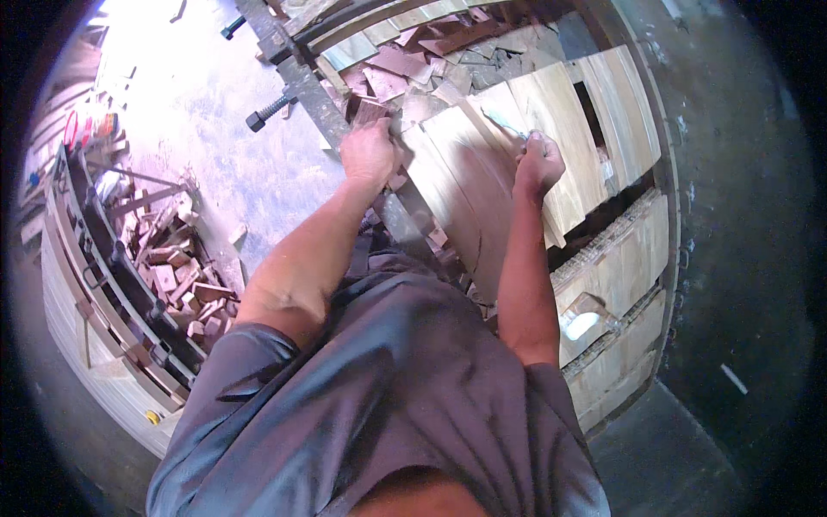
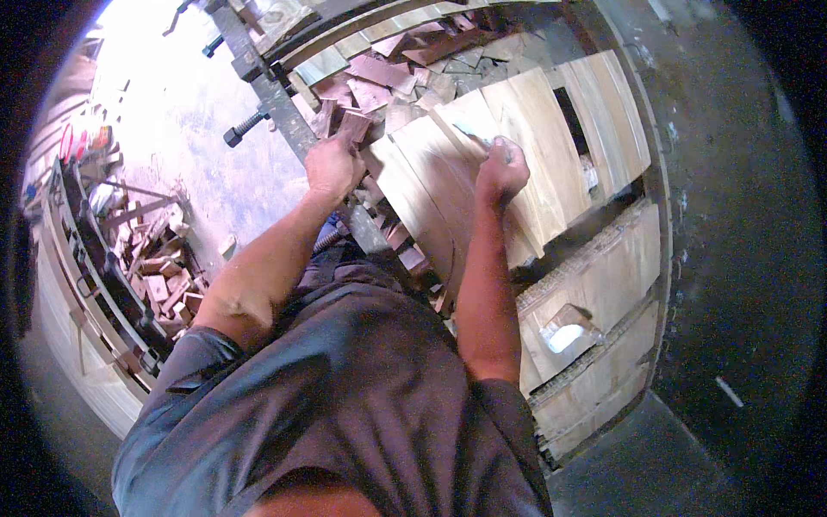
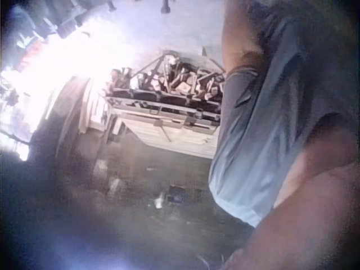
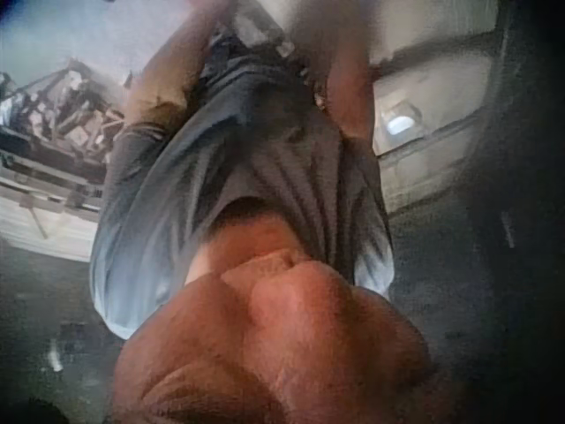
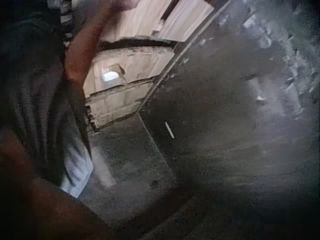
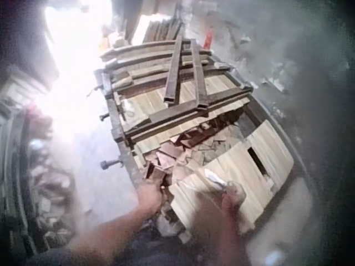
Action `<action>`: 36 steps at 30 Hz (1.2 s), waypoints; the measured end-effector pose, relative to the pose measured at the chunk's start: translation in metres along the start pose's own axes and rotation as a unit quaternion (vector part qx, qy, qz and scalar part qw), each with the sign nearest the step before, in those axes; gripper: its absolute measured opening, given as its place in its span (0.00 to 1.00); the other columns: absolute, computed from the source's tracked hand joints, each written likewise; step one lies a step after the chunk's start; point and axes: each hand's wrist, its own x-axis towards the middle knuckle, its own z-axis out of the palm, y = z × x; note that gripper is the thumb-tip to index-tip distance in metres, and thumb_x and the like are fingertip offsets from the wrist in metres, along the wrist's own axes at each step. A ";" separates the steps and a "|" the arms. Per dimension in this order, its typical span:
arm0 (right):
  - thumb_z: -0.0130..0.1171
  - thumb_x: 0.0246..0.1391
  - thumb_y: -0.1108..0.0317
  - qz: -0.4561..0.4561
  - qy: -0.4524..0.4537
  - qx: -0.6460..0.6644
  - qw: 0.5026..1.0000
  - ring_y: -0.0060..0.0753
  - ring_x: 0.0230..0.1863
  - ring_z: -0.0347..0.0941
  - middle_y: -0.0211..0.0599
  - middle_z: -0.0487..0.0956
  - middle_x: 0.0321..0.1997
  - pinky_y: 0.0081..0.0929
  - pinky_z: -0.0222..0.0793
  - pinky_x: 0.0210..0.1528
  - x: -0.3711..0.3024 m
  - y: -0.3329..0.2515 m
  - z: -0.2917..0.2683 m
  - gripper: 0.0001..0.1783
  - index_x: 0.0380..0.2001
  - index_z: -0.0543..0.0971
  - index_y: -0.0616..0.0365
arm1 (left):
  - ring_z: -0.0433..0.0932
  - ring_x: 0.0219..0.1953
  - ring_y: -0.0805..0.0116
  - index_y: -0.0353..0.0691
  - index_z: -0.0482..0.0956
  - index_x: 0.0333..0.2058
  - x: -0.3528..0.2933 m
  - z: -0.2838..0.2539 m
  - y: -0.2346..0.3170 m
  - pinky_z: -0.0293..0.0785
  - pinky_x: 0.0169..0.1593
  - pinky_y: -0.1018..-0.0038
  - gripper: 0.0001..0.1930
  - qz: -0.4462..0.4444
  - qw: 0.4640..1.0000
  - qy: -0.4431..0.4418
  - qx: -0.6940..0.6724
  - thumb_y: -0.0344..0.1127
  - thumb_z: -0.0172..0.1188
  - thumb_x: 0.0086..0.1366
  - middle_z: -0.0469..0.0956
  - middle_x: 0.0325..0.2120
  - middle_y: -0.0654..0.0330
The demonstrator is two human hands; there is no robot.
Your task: The person mixes a white adhesive in a bucket, pours it into a small container, and applies it to wooden planks using a brush. The person then places thin wooden strips onto the glued planks and presses them down.
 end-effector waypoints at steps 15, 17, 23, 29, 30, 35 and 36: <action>0.57 0.54 0.60 -0.059 0.032 -0.270 0.961 0.49 0.38 0.81 0.48 0.84 0.35 0.39 0.74 0.43 -0.008 -0.015 -0.014 0.14 0.36 0.84 0.58 | 0.80 0.40 0.47 0.45 0.81 0.43 0.002 0.001 0.000 0.76 0.45 0.54 0.18 -0.013 1.000 -0.014 -0.011 0.35 0.57 0.50 0.82 0.34 0.47; 0.57 0.54 0.60 -0.050 0.033 -0.291 0.955 0.48 0.38 0.81 0.48 0.84 0.35 0.38 0.74 0.44 -0.011 -0.014 -0.030 0.15 0.36 0.85 0.58 | 0.81 0.40 0.46 0.47 0.81 0.44 0.000 0.001 0.004 0.76 0.45 0.54 0.19 -0.032 0.999 -0.014 -0.006 0.36 0.56 0.51 0.82 0.35 0.47; 0.58 0.55 0.58 -0.036 0.060 -0.351 0.934 0.46 0.40 0.81 0.45 0.84 0.36 0.37 0.74 0.45 -0.014 0.017 -0.091 0.15 0.36 0.85 0.57 | 0.81 0.39 0.45 0.50 0.81 0.47 0.003 0.009 0.002 0.76 0.45 0.54 0.20 -0.039 0.999 -0.007 0.025 0.37 0.55 0.54 0.83 0.33 0.47; 0.59 0.56 0.59 0.024 0.067 -0.361 0.930 0.45 0.40 0.82 0.43 0.85 0.37 0.36 0.75 0.44 -0.025 0.030 -0.142 0.14 0.37 0.85 0.55 | 0.82 0.41 0.47 0.47 0.80 0.51 0.000 0.001 0.012 0.76 0.47 0.56 0.23 -0.050 0.997 -0.034 0.049 0.39 0.55 0.54 0.83 0.36 0.47; 0.59 0.56 0.59 0.030 0.074 -0.350 0.933 0.46 0.40 0.82 0.43 0.85 0.37 0.36 0.75 0.44 -0.026 0.035 -0.149 0.14 0.37 0.85 0.55 | 0.82 0.42 0.47 0.47 0.80 0.51 0.000 0.002 0.009 0.76 0.48 0.57 0.24 -0.033 0.998 -0.015 0.043 0.39 0.55 0.54 0.83 0.36 0.47; 0.58 0.56 0.58 0.026 0.096 -0.340 0.935 0.48 0.38 0.81 0.43 0.85 0.36 0.38 0.75 0.41 -0.030 0.063 -0.190 0.13 0.36 0.85 0.53 | 0.81 0.44 0.47 0.46 0.80 0.52 0.000 0.003 0.014 0.75 0.50 0.58 0.24 -0.054 0.995 -0.049 0.065 0.40 0.56 0.54 0.83 0.38 0.46; 0.58 0.56 0.58 0.023 0.103 -0.353 0.930 0.48 0.38 0.81 0.43 0.85 0.36 0.38 0.75 0.41 -0.033 0.064 -0.197 0.13 0.36 0.85 0.52 | 0.81 0.44 0.47 0.46 0.80 0.52 0.000 0.001 0.015 0.75 0.50 0.58 0.24 -0.055 0.995 -0.057 0.065 0.40 0.56 0.54 0.83 0.38 0.46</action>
